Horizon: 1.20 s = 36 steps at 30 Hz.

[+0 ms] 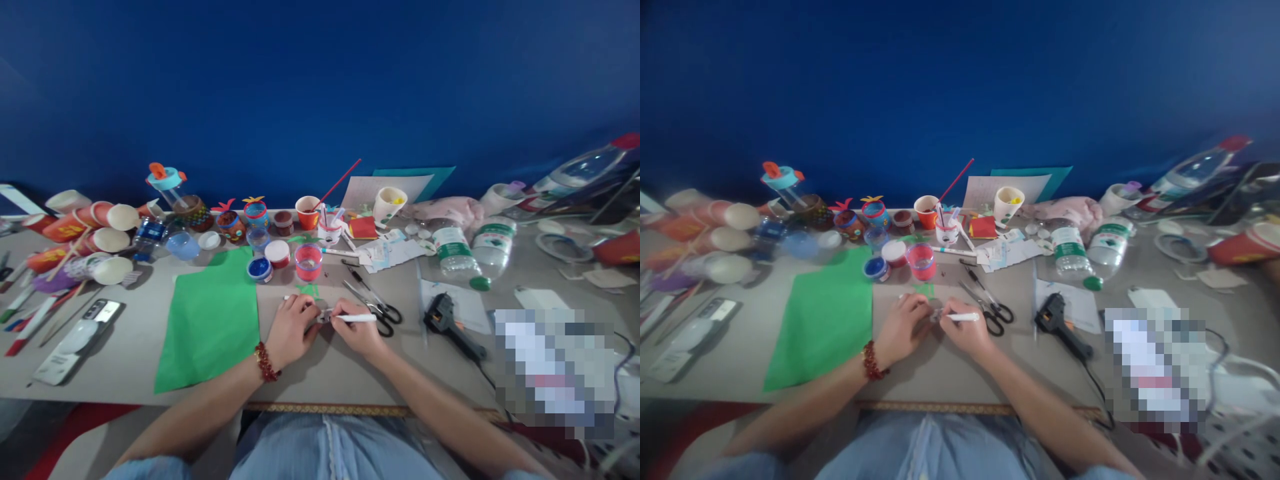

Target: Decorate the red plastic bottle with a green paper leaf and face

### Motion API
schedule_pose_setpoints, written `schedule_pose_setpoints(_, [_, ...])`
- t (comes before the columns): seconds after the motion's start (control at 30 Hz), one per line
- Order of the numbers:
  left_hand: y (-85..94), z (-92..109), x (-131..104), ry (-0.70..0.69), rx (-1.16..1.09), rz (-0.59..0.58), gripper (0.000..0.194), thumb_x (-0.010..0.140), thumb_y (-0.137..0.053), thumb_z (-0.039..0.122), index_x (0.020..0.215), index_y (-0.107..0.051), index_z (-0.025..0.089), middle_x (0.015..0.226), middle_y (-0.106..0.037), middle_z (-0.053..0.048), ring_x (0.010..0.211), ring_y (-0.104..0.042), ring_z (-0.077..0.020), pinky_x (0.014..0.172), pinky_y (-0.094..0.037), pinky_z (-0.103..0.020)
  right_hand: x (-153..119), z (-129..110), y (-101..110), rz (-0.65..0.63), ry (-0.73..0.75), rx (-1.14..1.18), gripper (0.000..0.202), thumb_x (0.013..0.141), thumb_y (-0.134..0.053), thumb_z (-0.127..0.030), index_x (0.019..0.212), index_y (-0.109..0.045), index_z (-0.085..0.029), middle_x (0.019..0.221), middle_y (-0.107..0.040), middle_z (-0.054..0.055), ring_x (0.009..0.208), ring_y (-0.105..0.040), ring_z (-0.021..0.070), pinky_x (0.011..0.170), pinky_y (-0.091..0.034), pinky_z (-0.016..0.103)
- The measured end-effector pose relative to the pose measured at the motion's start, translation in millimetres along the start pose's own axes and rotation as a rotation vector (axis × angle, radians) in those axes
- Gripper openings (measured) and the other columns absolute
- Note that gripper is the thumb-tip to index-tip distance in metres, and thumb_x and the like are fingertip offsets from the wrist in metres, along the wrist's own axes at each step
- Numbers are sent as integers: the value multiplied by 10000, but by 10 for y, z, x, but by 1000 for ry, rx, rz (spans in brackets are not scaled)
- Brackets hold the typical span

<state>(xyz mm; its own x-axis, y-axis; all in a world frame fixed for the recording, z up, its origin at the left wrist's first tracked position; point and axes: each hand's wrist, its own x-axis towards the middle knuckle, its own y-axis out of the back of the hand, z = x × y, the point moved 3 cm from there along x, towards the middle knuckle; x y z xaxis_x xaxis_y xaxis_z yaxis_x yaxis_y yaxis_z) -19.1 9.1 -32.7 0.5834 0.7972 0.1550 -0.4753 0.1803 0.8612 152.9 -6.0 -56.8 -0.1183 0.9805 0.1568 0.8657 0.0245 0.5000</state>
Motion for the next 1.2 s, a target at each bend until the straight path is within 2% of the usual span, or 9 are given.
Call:
schedule_pose_setpoints(0.37, [-2, -6, 3, 0, -4, -3, 161, 866, -552, 279, 1002, -621, 229, 1090, -575, -77, 967, -507, -254, 827, -415, -403, 13, -33, -10, -33, 12, -37, 89, 779, -514, -191, 703, -552, -219, 617, -568, -25, 564, -491, 141, 548, -355, 235])
schedule_pose_setpoints(0.6, [2, 1, 4, 3, -4, -4, 142, 874, -551, 288, 976, -618, 217, 1085, -578, -73, 968, -502, -249, 834, -417, -398, 12, -27, -3, -17, 9, -33, 95, 770, -509, -187, 684, -533, -217, 588, -526, -33, 536, -452, 133, 529, -330, 233])
schedule_pose_setpoints(1.2, [-9, -8, 0, -2, -3, 10, 154, 870, -551, 283, 993, -624, 227, 1099, -576, -78, 972, -505, -252, 825, -416, -402, 10, -45, 0, -9, 24, -29, 111, 763, -511, -174, 663, -531, -217, 587, -540, -31, 537, -462, 133, 528, -340, 232])
